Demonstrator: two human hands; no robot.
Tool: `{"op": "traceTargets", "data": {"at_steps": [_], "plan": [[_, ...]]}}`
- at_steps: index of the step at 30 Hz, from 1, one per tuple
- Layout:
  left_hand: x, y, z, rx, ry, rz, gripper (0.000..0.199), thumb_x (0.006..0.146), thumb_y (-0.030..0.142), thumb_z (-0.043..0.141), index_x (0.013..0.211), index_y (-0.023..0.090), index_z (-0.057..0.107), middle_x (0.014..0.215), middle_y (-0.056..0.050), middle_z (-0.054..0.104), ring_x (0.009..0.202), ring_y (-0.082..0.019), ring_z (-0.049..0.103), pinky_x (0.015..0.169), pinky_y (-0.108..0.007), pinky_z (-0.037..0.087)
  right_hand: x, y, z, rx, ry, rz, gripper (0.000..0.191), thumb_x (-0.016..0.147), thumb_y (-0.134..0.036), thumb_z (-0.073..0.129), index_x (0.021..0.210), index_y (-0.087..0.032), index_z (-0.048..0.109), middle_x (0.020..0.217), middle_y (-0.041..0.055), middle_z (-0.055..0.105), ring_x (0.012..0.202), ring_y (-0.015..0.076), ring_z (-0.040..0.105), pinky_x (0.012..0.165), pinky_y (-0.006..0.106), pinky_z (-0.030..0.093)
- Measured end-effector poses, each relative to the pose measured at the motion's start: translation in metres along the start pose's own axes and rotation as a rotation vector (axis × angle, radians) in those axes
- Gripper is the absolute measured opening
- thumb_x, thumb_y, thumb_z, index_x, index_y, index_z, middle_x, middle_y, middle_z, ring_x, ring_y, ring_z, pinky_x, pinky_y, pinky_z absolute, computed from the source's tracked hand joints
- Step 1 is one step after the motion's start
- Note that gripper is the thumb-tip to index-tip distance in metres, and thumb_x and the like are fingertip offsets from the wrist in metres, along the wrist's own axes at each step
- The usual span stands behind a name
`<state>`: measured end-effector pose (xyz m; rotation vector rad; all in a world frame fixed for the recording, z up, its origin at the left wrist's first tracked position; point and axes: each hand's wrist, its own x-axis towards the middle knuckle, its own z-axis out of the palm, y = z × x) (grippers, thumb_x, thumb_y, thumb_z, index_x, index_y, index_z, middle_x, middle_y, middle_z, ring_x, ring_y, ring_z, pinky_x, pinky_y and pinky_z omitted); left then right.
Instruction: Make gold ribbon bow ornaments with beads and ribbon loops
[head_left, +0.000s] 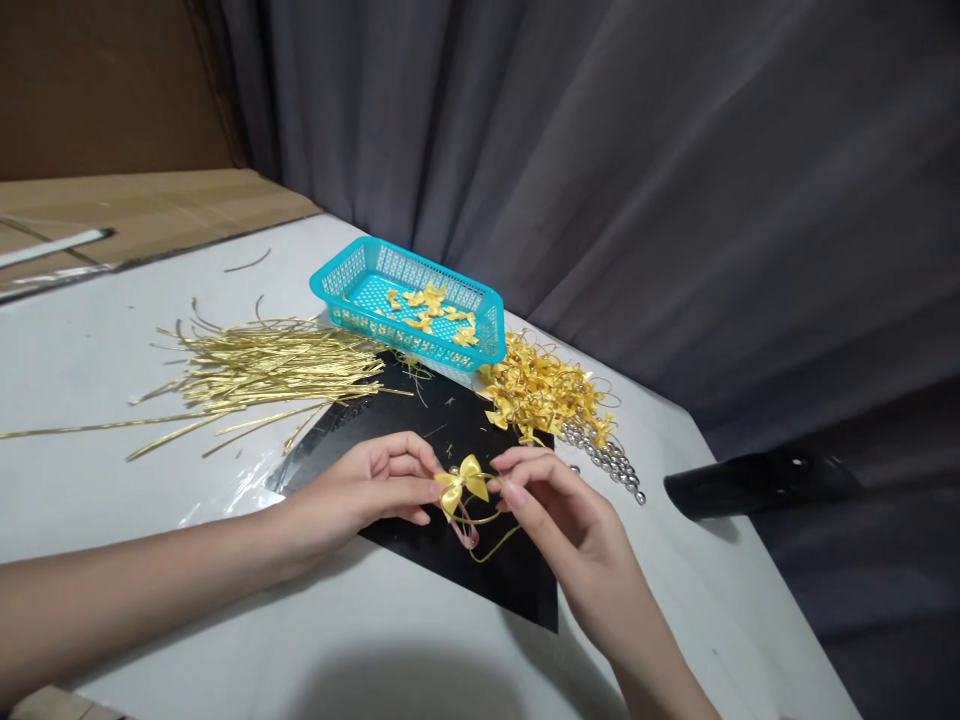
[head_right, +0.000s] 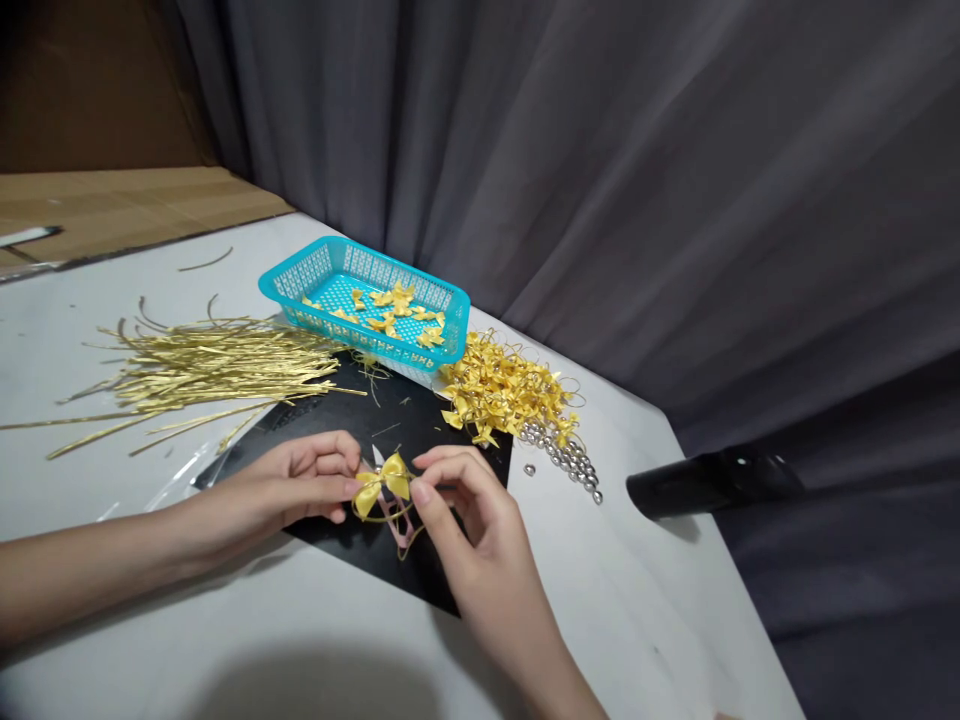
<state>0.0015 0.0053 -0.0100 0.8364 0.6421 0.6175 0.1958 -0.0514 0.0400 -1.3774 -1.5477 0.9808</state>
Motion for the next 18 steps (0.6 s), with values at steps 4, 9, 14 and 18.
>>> {"op": "traceTargets", "data": {"at_steps": [4,9,14,18], "plan": [[-0.0005,-0.0022,-0.0016,-0.007,-0.020,0.017,0.017,0.080,0.024,0.072,0.084,0.018,0.057,0.081,0.000,0.067,0.073,-0.009,0.058,0.064,-0.017,0.045,-0.0002,0.0034,-0.0001,0.297,-0.066,0.115,0.012,0.090,-0.030,0.062,0.082,-0.021,0.063,0.099,0.0011,0.060,0.079,0.0096,0.060,0.073,0.019,0.051],[0.0003,-0.0046,-0.0042,0.047,-0.019,0.072,0.016,0.079,0.025,0.073,0.086,0.017,0.061,0.079,0.001,0.065,0.070,-0.009,0.057,0.061,-0.017,0.043,0.0020,0.0028,0.0002,0.452,-0.125,0.188,0.012,0.091,-0.030,0.061,0.084,-0.021,0.065,0.095,0.0002,0.063,0.076,0.0086,0.060,0.074,0.018,0.050],[-0.0005,-0.0039,-0.0048,0.065,-0.019,0.100,0.020,0.077,0.027,0.075,0.088,0.018,0.061,0.081,0.001,0.066,0.070,-0.009,0.058,0.064,-0.017,0.043,0.0018,0.0032,-0.0025,0.412,-0.067,0.195,0.012,0.090,-0.031,0.063,0.082,-0.022,0.064,0.086,-0.0019,0.062,0.071,0.0073,0.057,0.068,0.015,0.047],[-0.0024,-0.0032,-0.0042,0.062,-0.034,0.110,0.020,0.078,0.028,0.075,0.088,0.019,0.061,0.085,0.000,0.067,0.075,-0.009,0.061,0.068,-0.017,0.044,0.0011,0.0074,-0.0025,0.326,-0.018,0.131,0.013,0.087,-0.032,0.066,0.078,-0.022,0.065,0.092,-0.0003,0.062,0.083,0.0102,0.058,0.072,0.016,0.047]]}}
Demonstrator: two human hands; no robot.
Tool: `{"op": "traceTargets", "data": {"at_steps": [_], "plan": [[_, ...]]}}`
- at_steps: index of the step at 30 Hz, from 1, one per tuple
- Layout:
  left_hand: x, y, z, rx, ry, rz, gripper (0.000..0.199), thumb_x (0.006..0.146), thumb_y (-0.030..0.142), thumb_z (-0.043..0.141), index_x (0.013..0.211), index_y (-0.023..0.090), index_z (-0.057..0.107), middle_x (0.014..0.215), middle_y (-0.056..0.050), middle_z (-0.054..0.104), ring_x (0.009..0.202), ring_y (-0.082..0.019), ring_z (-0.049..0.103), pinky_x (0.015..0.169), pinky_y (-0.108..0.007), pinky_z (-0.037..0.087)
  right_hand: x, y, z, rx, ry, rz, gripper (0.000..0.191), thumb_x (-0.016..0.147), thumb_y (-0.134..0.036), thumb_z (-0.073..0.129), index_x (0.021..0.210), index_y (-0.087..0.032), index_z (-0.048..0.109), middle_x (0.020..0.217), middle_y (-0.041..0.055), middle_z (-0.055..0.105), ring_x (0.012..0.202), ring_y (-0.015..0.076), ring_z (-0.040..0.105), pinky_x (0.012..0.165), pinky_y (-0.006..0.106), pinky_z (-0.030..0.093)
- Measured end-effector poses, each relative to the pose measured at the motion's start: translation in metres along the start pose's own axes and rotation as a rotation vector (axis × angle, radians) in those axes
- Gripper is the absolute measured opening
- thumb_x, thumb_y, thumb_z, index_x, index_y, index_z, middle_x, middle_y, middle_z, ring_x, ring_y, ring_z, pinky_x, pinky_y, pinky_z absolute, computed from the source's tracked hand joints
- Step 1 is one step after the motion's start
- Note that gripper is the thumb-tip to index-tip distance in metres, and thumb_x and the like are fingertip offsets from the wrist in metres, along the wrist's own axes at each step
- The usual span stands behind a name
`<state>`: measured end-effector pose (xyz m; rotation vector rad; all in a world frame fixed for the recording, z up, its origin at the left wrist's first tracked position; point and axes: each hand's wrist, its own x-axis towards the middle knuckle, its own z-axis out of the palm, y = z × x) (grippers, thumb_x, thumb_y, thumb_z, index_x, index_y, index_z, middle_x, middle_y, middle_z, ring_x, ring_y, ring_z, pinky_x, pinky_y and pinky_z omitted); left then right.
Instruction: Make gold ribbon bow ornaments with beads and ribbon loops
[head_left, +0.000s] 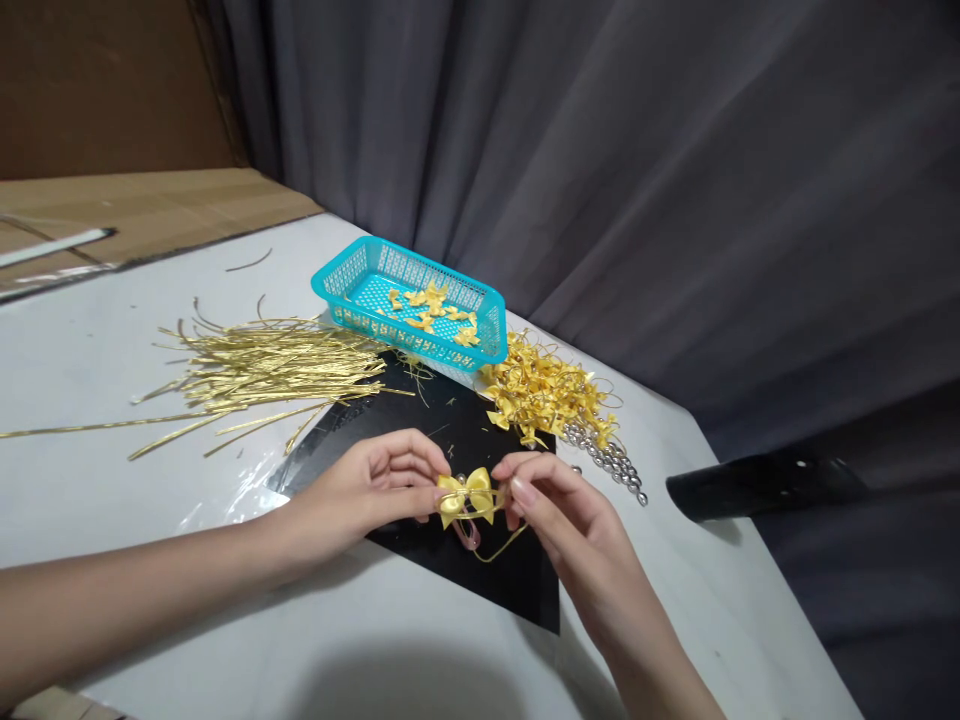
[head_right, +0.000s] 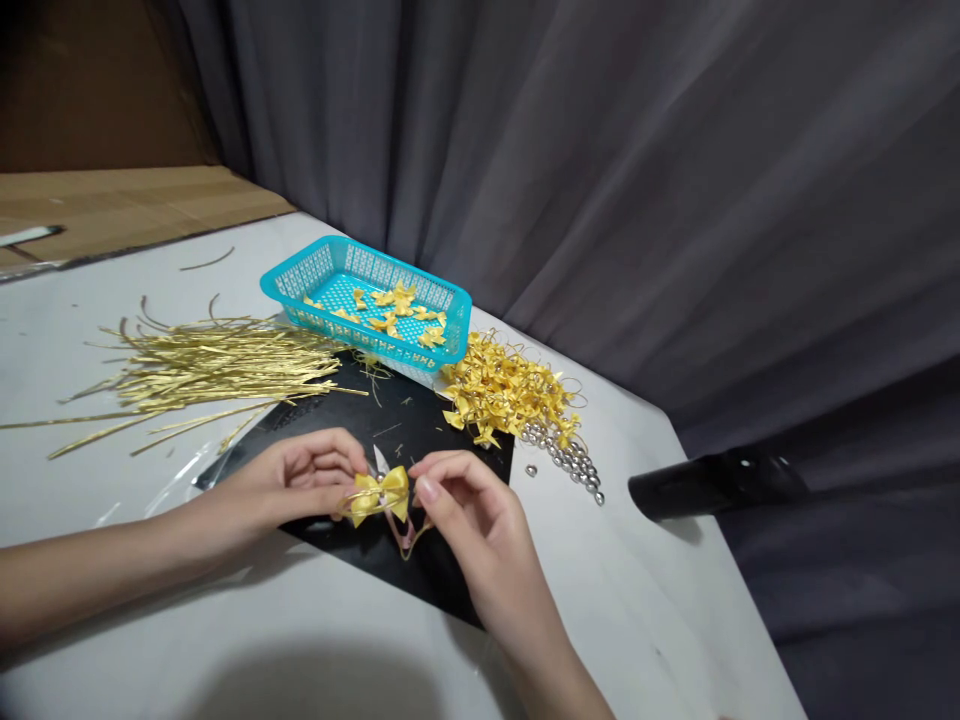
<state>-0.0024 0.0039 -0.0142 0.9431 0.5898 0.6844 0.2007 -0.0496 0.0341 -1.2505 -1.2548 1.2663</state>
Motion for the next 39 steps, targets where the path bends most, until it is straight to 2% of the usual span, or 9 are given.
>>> {"op": "traceTargets", "data": {"at_steps": [4,8,11,15,18,22,26,33,39], "plan": [[0.000,-0.001,0.001,0.024,0.005,0.034,0.019,0.078,0.028,0.075,0.086,0.018,0.061,0.083,0.001,0.067,0.076,-0.009,0.061,0.070,-0.017,0.045,0.001,0.000,0.004,-0.061,-0.024,0.019,0.015,0.086,-0.031,0.067,0.075,-0.021,0.066,0.098,0.0027,0.064,0.096,0.0145,0.059,0.079,0.020,0.049],[-0.003,-0.001,0.003,0.104,0.018,0.130,0.016,0.080,0.027,0.073,0.085,0.018,0.060,0.084,0.000,0.067,0.077,-0.011,0.063,0.069,-0.020,0.048,0.001,-0.004,0.009,-0.123,-0.068,0.006,0.012,0.085,-0.027,0.066,0.076,-0.020,0.066,0.093,0.0039,0.065,0.080,0.0146,0.064,0.068,0.023,0.055],[-0.009,0.003,0.006,0.275,0.097,0.243,0.009,0.083,0.024,0.069,0.085,0.020,0.061,0.086,-0.002,0.067,0.080,-0.015,0.064,0.073,-0.024,0.050,-0.001,-0.004,0.007,-0.362,-0.030,-0.291,0.008,0.086,-0.016,0.064,0.082,-0.021,0.068,0.088,0.0045,0.068,0.082,0.0172,0.066,0.068,0.027,0.056],[-0.018,0.010,0.010,0.533,0.142,0.459,0.009,0.085,0.013,0.060,0.080,0.021,0.061,0.083,-0.004,0.067,0.083,-0.017,0.063,0.078,-0.027,0.049,-0.011,-0.002,-0.005,-0.807,-0.094,-0.815,0.037,0.084,0.000,0.059,0.112,-0.022,0.065,0.101,0.0064,0.074,0.089,0.0210,0.069,0.075,0.034,0.057],[-0.021,0.012,0.011,0.558,0.122,0.532,0.012,0.082,0.010,0.058,0.087,0.020,0.060,0.093,-0.007,0.064,0.091,-0.021,0.060,0.082,-0.030,0.047,-0.021,-0.002,-0.009,-1.054,-0.101,-1.004,0.048,0.091,-0.002,0.047,0.135,-0.019,0.051,0.108,0.0057,0.074,0.081,0.0194,0.072,0.065,0.031,0.057],[-0.021,0.013,0.011,0.308,-0.010,0.318,0.020,0.084,0.025,0.061,0.103,0.020,0.058,0.105,-0.008,0.061,0.100,-0.024,0.056,0.087,-0.034,0.044,-0.029,-0.006,-0.001,-1.148,-0.155,-1.010,0.051,0.093,-0.006,0.046,0.143,-0.012,0.040,0.098,0.0048,0.076,0.061,0.0142,0.072,0.057,0.021,0.059],[-0.017,0.016,0.010,0.022,-0.189,-0.032,0.020,0.085,0.035,0.061,0.095,0.018,0.061,0.090,-0.006,0.064,0.084,-0.020,0.059,0.077,-0.030,0.045,-0.028,-0.007,0.005,-1.157,-0.169,-1.021,0.042,0.085,-0.004,0.055,0.126,-0.010,0.059,0.094,0.0042,0.077,0.070,0.0146,0.074,0.083,0.015,0.059],[-0.012,0.013,0.006,-0.033,-0.156,-0.034,0.022,0.078,0.034,0.073,0.087,0.017,0.063,0.082,-0.003,0.063,0.075,-0.015,0.057,0.070,-0.024,0.042,-0.017,-0.004,-0.005,-1.068,-0.271,-1.061,0.059,0.084,-0.001,0.058,0.141,-0.006,0.042,0.107,0.0067,0.073,0.093,0.0185,0.072,0.098,0.022,0.053],[-0.012,0.013,0.006,-0.043,-0.151,-0.034,0.018,0.079,0.031,0.072,0.088,0.017,0.065,0.081,-0.004,0.067,0.076,-0.015,0.060,0.071,-0.024,0.045,-0.016,-0.005,-0.006,-1.045,-0.273,-1.021,0.050,0.085,-0.001,0.057,0.134,-0.010,0.051,0.107,0.0069,0.073,0.097,0.0183,0.071,0.100,0.025,0.052]]}}
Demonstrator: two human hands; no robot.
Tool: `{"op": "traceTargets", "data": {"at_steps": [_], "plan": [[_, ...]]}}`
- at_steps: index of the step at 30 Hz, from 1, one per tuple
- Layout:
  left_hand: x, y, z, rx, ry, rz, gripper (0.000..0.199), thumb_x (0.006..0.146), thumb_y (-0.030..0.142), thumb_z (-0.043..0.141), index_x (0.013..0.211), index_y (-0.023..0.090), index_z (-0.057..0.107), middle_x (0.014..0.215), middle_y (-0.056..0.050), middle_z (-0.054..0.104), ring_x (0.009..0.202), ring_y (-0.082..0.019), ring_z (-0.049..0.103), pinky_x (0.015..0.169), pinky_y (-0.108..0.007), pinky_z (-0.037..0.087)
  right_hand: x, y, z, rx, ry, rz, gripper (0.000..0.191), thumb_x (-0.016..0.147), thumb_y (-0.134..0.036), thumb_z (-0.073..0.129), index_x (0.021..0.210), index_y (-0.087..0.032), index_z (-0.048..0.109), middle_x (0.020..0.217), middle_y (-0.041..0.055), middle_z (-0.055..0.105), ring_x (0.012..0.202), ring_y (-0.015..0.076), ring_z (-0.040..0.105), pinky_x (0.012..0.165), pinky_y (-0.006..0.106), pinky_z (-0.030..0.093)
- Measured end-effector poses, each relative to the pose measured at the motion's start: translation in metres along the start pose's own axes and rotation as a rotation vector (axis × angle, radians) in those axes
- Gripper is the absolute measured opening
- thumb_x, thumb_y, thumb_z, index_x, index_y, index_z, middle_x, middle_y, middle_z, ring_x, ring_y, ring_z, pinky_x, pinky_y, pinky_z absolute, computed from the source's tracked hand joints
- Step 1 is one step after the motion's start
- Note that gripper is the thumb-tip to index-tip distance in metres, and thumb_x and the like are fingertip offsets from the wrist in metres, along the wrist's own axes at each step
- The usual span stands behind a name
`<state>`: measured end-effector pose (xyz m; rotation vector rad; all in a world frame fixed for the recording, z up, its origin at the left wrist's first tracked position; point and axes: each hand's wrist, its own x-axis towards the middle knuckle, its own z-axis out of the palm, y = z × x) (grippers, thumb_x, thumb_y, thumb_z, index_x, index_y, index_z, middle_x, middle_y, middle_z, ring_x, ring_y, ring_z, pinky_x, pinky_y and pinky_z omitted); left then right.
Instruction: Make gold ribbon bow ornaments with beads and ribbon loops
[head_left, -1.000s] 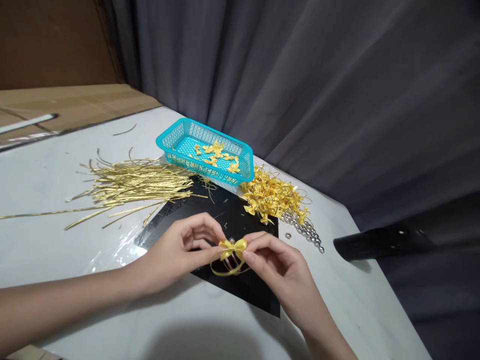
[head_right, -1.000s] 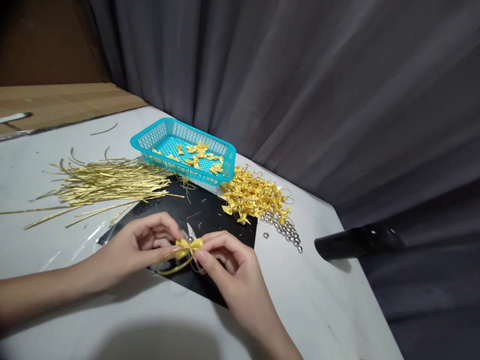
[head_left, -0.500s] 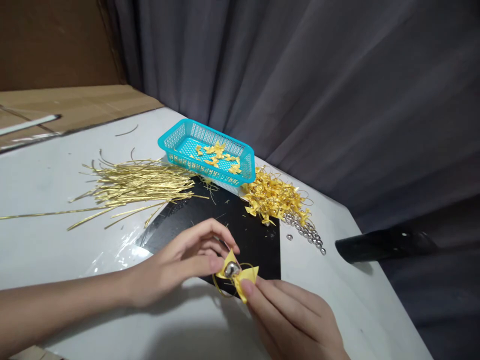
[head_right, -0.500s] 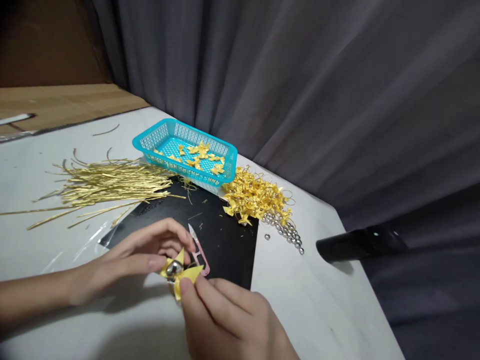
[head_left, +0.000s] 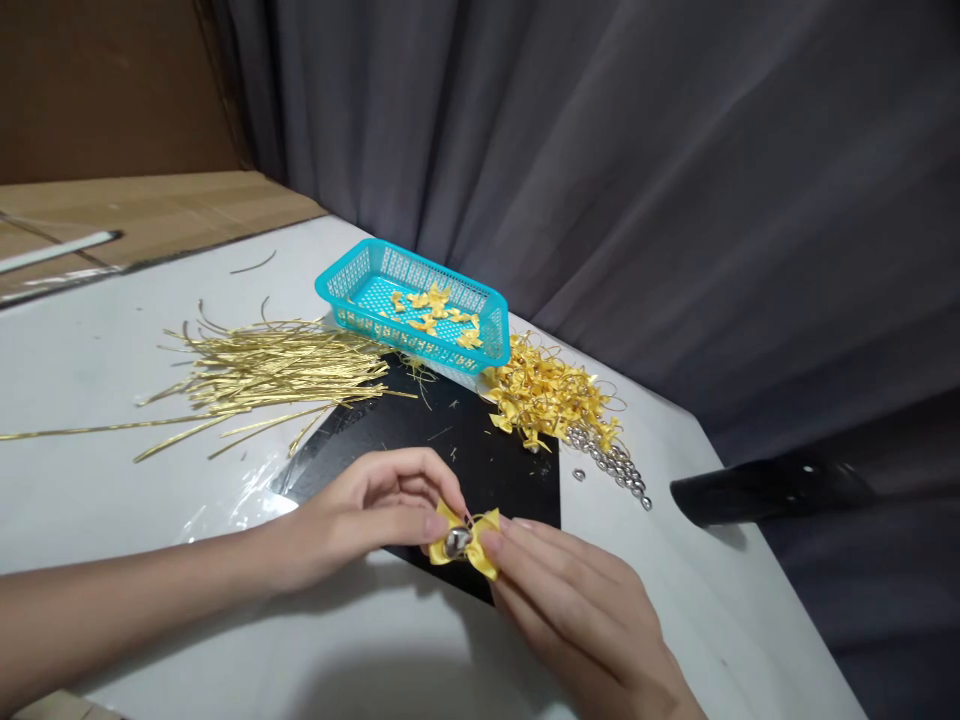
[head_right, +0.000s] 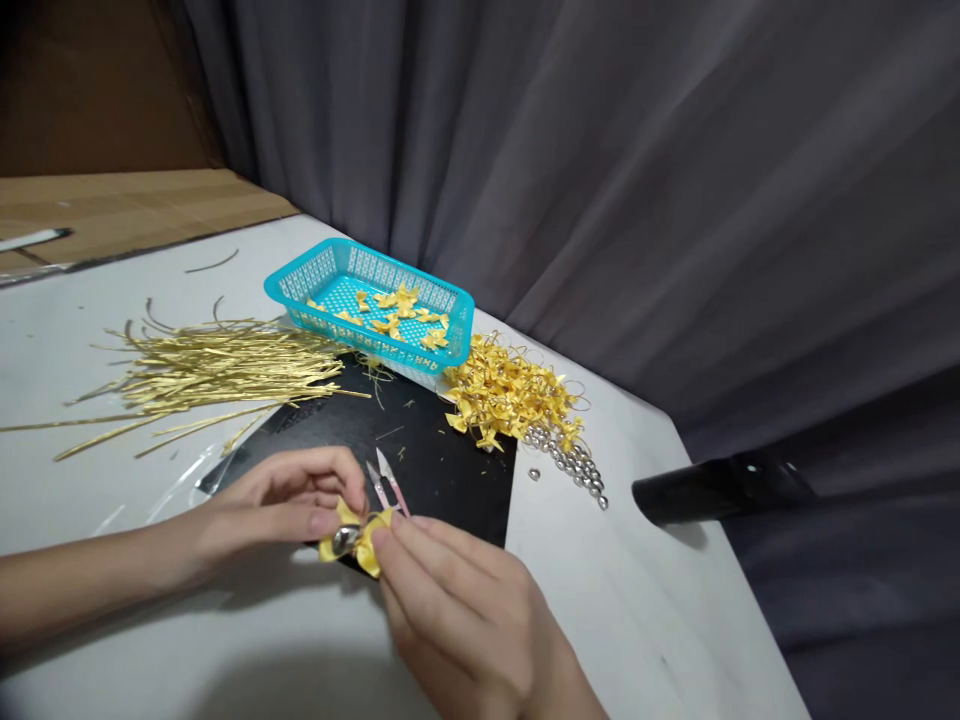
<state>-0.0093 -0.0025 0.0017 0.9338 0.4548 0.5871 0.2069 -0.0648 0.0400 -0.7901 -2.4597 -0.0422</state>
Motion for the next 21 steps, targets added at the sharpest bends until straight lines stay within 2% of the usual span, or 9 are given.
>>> {"op": "traceTargets", "data": {"at_steps": [3,6,10,12,16,18,21], "plan": [[0.002,-0.002,0.000,0.022,0.049,-0.009,0.016,0.079,0.028,0.072,0.086,0.017,0.064,0.079,-0.003,0.067,0.073,-0.014,0.061,0.069,-0.023,0.046,0.001,0.001,0.001,0.020,-0.033,0.030,0.041,0.084,-0.002,0.058,0.123,-0.013,0.059,0.112,0.0093,0.072,0.103,0.0213,0.069,0.096,0.032,0.056],[0.007,-0.006,-0.001,0.009,0.116,-0.014,0.018,0.078,0.028,0.074,0.087,0.016,0.063,0.080,-0.003,0.068,0.071,-0.014,0.062,0.067,-0.023,0.047,0.001,0.007,0.000,0.025,0.042,0.055,0.032,0.080,-0.004,0.063,0.110,-0.015,0.066,0.109,0.0119,0.072,0.104,0.0247,0.068,0.086,0.036,0.061],[0.014,-0.008,-0.006,0.006,0.214,-0.003,0.022,0.075,0.026,0.076,0.090,0.016,0.064,0.083,-0.004,0.070,0.073,-0.014,0.064,0.069,-0.022,0.048,-0.002,0.019,-0.006,0.080,0.111,0.203,0.024,0.079,-0.004,0.065,0.098,-0.020,0.067,0.106,0.0109,0.070,0.100,0.0260,0.067,0.083,0.041,0.059],[0.015,-0.007,-0.008,-0.010,0.253,-0.016,0.019,0.076,0.024,0.075,0.090,0.016,0.064,0.085,-0.004,0.072,0.078,-0.015,0.065,0.074,-0.023,0.048,-0.004,0.025,-0.011,0.166,0.213,0.336,0.021,0.081,-0.005,0.064,0.093,-0.022,0.067,0.101,0.0088,0.070,0.094,0.0240,0.067,0.081,0.040,0.057],[0.016,-0.005,-0.010,-0.082,0.315,-0.126,0.017,0.077,0.023,0.073,0.090,0.017,0.066,0.090,-0.005,0.073,0.085,-0.015,0.067,0.077,-0.022,0.050,-0.005,0.034,-0.022,0.469,0.558,0.619,0.008,0.088,-0.018,0.061,0.084,-0.024,0.065,0.081,0.0030,0.066,0.080,0.0195,0.065,0.077,0.036,0.054],[0.017,-0.006,-0.011,-0.120,0.346,-0.176,0.019,0.075,0.022,0.074,0.092,0.018,0.066,0.089,-0.004,0.073,0.084,-0.015,0.068,0.073,-0.021,0.051,-0.005,0.038,-0.029,0.623,0.676,0.690,0.007,0.087,-0.025,0.064,0.081,-0.024,0.064,0.070,-0.0003,0.061,0.071,0.0170,0.062,0.073,0.033,0.053],[0.018,-0.007,-0.012,-0.183,0.393,-0.201,0.019,0.074,0.019,0.074,0.091,0.017,0.065,0.082,-0.004,0.073,0.080,-0.014,0.068,0.070,-0.019,0.052,-0.005,0.040,-0.039,0.757,0.781,0.737,0.011,0.084,-0.028,0.069,0.077,-0.023,0.063,0.060,-0.0037,0.050,0.061,0.0135,0.053,0.062,0.027,0.047]]}}
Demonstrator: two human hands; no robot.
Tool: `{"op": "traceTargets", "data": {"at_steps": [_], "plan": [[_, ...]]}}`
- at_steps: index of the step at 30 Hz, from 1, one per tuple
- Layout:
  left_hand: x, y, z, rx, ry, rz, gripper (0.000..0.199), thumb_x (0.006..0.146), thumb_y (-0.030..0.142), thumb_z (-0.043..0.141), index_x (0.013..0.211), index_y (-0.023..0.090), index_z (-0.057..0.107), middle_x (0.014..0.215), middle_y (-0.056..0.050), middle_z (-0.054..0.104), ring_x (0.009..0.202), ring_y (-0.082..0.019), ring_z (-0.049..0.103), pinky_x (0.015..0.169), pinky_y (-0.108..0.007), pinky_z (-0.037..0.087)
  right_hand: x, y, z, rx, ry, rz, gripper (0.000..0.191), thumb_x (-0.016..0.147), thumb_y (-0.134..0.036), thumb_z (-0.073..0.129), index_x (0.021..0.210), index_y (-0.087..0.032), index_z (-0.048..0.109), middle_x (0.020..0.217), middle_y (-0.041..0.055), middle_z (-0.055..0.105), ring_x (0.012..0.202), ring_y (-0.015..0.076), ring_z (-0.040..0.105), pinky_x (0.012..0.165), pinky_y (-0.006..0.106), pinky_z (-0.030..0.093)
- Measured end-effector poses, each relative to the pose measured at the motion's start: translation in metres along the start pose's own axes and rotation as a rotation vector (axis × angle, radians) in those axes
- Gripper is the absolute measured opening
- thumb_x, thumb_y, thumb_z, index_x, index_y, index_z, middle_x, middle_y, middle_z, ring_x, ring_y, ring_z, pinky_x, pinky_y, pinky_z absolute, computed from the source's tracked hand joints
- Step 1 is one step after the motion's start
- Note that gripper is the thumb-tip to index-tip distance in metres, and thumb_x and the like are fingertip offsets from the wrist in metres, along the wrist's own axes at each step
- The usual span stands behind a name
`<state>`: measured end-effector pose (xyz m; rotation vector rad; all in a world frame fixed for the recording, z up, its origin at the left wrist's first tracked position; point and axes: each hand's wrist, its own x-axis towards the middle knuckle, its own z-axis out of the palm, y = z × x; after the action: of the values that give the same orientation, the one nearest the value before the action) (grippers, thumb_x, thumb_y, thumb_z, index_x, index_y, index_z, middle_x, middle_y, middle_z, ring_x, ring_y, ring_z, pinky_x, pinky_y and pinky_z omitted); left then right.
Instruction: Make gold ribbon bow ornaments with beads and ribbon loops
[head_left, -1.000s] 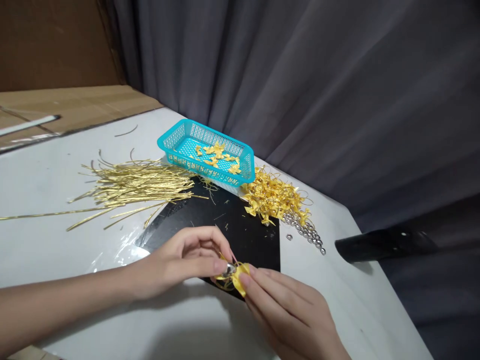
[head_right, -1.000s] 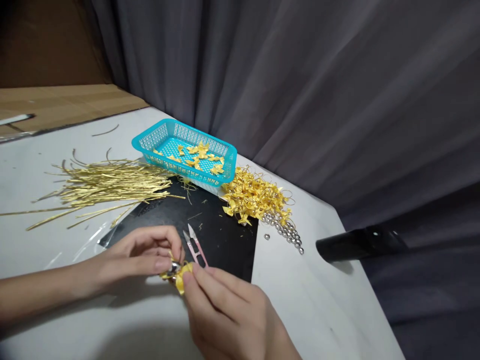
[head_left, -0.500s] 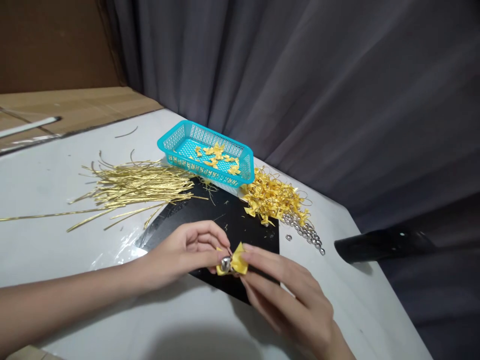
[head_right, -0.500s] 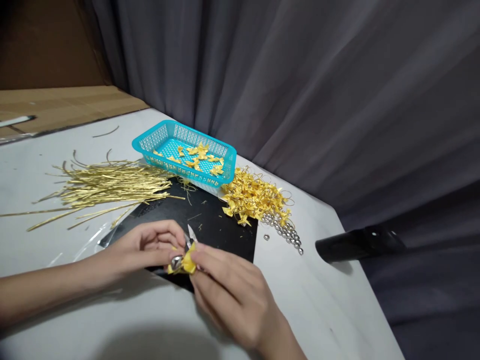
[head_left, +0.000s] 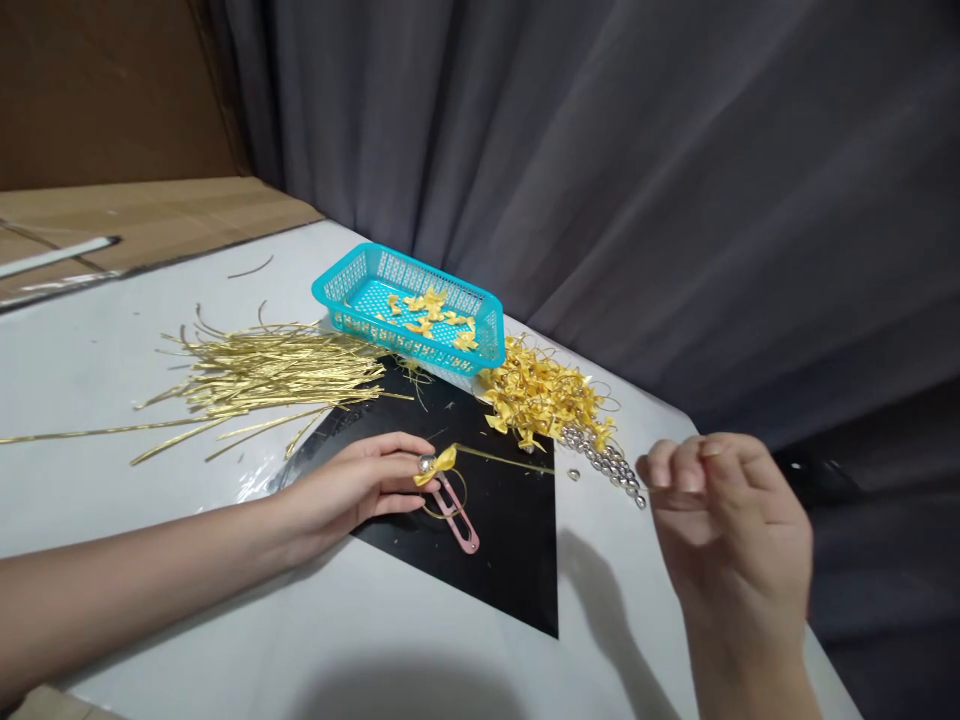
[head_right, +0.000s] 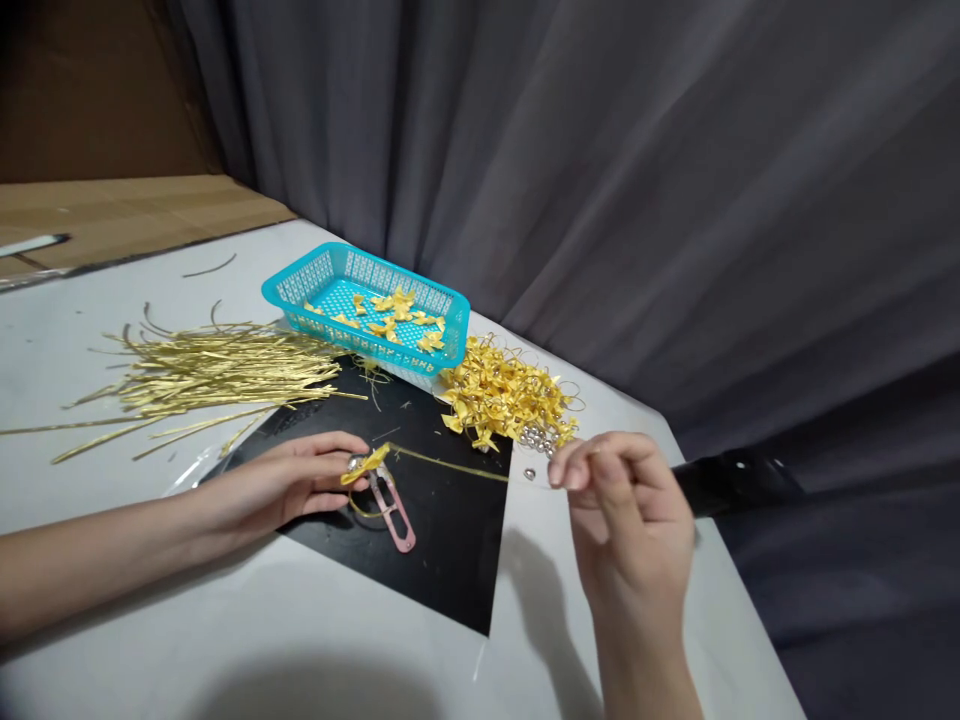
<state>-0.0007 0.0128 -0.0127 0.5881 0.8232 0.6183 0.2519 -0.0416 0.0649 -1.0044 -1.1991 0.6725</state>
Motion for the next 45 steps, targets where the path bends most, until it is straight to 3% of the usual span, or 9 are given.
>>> {"op": "traceTargets", "data": {"at_steps": [7,12,17,24,27,31,36,45], "plan": [[0.003,-0.001,0.001,-0.076,-0.031,-0.023,0.010,0.072,0.012,0.072,0.080,0.013,0.068,0.070,-0.002,0.066,0.058,-0.008,0.060,0.051,-0.012,0.047,0.004,-0.017,-0.007,0.003,0.092,-0.011,0.015,0.078,-0.029,0.076,0.074,-0.022,0.063,0.059,-0.0040,0.044,0.057,0.0129,0.044,0.052,0.026,0.037],[0.005,-0.002,0.000,-0.140,-0.022,-0.067,0.008,0.075,0.006,0.067,0.080,0.012,0.068,0.074,-0.004,0.066,0.064,-0.009,0.062,0.050,-0.011,0.048,0.007,-0.023,-0.013,0.012,0.153,0.002,0.014,0.076,-0.031,0.076,0.075,-0.025,0.064,0.059,-0.0043,0.038,0.055,0.0130,0.039,0.052,0.028,0.037],[0.006,-0.002,-0.003,-0.256,-0.135,-0.155,0.009,0.081,0.009,0.060,0.080,0.008,0.069,0.074,-0.004,0.063,0.063,-0.007,0.058,0.052,-0.010,0.048,0.006,-0.015,-0.015,-0.172,0.060,0.033,0.012,0.080,-0.031,0.071,0.074,-0.024,0.063,0.057,-0.0030,0.048,0.055,0.0137,0.045,0.053,0.028,0.039],[0.003,0.000,-0.001,-0.251,-0.199,-0.081,0.007,0.082,0.009,0.060,0.081,0.011,0.067,0.077,-0.003,0.061,0.063,-0.007,0.057,0.051,-0.012,0.046,0.004,-0.010,-0.017,-0.570,-0.176,0.130,0.015,0.082,-0.034,0.069,0.077,-0.021,0.065,0.054,-0.0031,0.054,0.041,0.0069,0.040,0.036,0.019,0.028],[0.004,0.001,0.001,-0.225,-0.132,-0.019,0.009,0.081,0.004,0.059,0.083,0.011,0.066,0.077,-0.003,0.062,0.063,-0.008,0.059,0.052,-0.013,0.047,0.006,-0.011,-0.021,-0.631,-0.197,0.137,0.015,0.082,-0.035,0.068,0.079,-0.020,0.065,0.054,-0.0032,0.052,0.040,0.0063,0.038,0.034,0.018,0.026],[0.005,0.002,0.002,-0.213,0.015,0.045,0.018,0.079,0.000,0.058,0.091,0.012,0.065,0.081,-0.004,0.065,0.067,-0.010,0.062,0.057,-0.015,0.049,0.007,-0.013,-0.025,-0.651,-0.161,0.142,0.018,0.081,-0.038,0.069,0.079,-0.021,0.064,0.053,-0.0034,0.053,0.041,0.0074,0.043,0.036,0.017,0.034],[0.005,0.001,0.003,-0.223,0.106,0.086,0.021,0.075,-0.002,0.063,0.089,0.013,0.065,0.075,-0.004,0.066,0.066,-0.012,0.063,0.063,-0.018,0.050,0.008,-0.013,-0.029,-0.646,-0.137,0.135,0.017,0.081,-0.038,0.070,0.080,-0.022,0.064,0.054,-0.0037,0.054,0.041,0.0070,0.046,0.037,0.016,0.036],[0.007,0.004,0.003,-0.359,0.093,0.092,0.027,0.079,-0.011,0.052,0.094,0.009,0.062,0.069,-0.005,0.063,0.055,-0.009,0.060,0.048,-0.014,0.049,0.006,-0.019,-0.028,-0.554,-0.199,0.225,0.018,0.083,-0.037,0.069,0.082,-0.020,0.064,0.053,-0.0040,0.055,0.035,0.0069,0.048,0.035,0.017,0.038]]}}
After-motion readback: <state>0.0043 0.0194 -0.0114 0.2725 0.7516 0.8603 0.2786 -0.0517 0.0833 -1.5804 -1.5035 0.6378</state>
